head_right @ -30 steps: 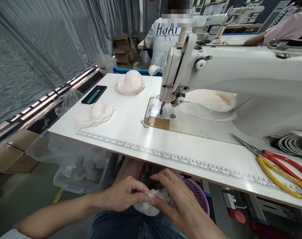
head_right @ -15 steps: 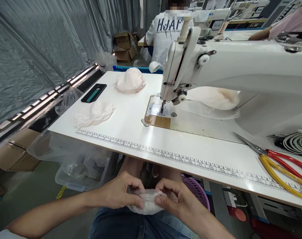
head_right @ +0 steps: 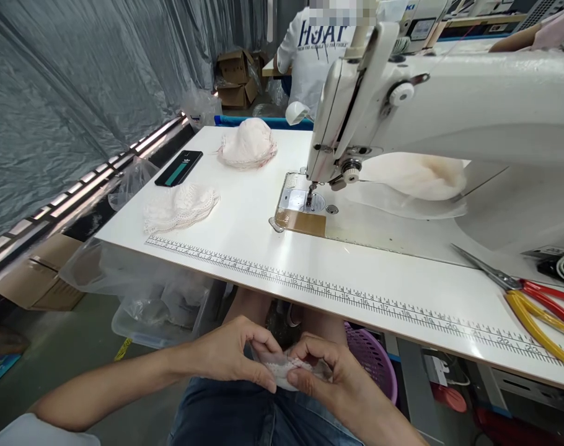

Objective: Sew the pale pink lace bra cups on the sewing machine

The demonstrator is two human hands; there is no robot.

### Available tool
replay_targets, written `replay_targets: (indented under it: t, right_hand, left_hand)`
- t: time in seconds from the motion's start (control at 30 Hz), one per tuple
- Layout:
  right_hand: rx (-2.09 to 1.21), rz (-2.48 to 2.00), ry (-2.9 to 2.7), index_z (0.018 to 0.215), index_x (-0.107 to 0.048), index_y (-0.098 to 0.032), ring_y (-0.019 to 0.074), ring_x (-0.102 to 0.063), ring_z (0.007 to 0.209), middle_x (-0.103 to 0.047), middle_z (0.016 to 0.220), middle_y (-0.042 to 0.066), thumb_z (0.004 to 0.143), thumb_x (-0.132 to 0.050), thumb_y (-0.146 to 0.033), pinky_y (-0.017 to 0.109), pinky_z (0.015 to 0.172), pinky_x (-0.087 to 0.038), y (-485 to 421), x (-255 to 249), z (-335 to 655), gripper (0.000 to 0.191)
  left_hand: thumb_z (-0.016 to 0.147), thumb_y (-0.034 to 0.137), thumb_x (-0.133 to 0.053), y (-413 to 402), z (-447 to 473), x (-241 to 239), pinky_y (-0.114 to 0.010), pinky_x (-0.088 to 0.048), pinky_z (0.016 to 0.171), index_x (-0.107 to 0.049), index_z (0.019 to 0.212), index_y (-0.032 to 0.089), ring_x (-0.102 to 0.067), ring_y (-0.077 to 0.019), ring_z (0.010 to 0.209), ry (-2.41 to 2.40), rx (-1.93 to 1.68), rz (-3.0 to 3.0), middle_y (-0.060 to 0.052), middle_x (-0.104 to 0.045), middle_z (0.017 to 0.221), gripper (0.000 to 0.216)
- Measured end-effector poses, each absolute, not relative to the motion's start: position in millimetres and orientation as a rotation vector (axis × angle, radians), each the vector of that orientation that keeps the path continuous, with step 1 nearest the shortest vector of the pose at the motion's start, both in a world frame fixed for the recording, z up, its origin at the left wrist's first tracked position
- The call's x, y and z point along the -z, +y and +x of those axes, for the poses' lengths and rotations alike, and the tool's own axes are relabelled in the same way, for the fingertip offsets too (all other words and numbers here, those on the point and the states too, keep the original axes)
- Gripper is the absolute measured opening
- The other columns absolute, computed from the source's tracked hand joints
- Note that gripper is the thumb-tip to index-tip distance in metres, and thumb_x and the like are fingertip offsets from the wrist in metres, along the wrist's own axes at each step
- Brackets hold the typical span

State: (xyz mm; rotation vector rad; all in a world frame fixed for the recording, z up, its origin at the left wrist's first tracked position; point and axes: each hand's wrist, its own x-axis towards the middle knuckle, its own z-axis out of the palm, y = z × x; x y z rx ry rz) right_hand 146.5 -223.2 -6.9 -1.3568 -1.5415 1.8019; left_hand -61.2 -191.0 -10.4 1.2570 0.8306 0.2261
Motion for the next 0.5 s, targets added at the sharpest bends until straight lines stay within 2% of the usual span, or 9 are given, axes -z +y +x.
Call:
replay_targets:
  t: [0.1, 0.27, 0.5]
  right_hand:
    - [-1.844, -1.397, -1.535, 0.07, -0.059, -0.021, 0.0095, -0.041, 0.055, -0.045, 0.061, -0.004, 0.078, -0.06, -0.052, 0.019, 0.048, -0.034, -224.5, 3.8, 144.8, 0.033]
    - [-1.829, -1.389, -1.597, 0.071, -0.059, -0.02, 0.0096, -0.039, 0.058, -0.045, 0.064, -0.005, 0.078, -0.062, -0.05, 0.02, 0.052, -0.033, -224.2, 2.2, 144.7, 0.03]
    - [-1.577, -1.406, -1.922, 0.072, -0.06, -0.021, 0.0131, -0.046, 0.064, -0.051, 0.067, -0.002, 0.086, -0.052, -0.048, 0.023, 0.055, -0.034, -225.8, 9.7, 145.1, 0.031]
  left_hand:
    - [0.065, 0.033, -0.074, -192.1, -57.3, 11.7, -0.024, -0.046, 0.069, -0.072, 0.092, 0.011, -0.063, -0.0183, 0.076, 0.843, -0.221, 1.213, -0.008, -0.07, 0.082, 0.035]
    - [0.065, 0.03, -0.074, -193.6, -56.6, 14.9, -0.022, -0.045, 0.063, -0.073, 0.085, 0.009, -0.06, -0.0153, 0.068, 0.872, -0.223, 1.182, -0.007, -0.069, 0.075, 0.029]
    - [0.065, 0.029, -0.074, -196.5, -60.3, 18.1, -0.019, -0.042, 0.059, -0.073, 0.081, 0.009, -0.056, -0.0109, 0.06, 0.887, -0.24, 1.153, -0.005, -0.067, 0.068, 0.026]
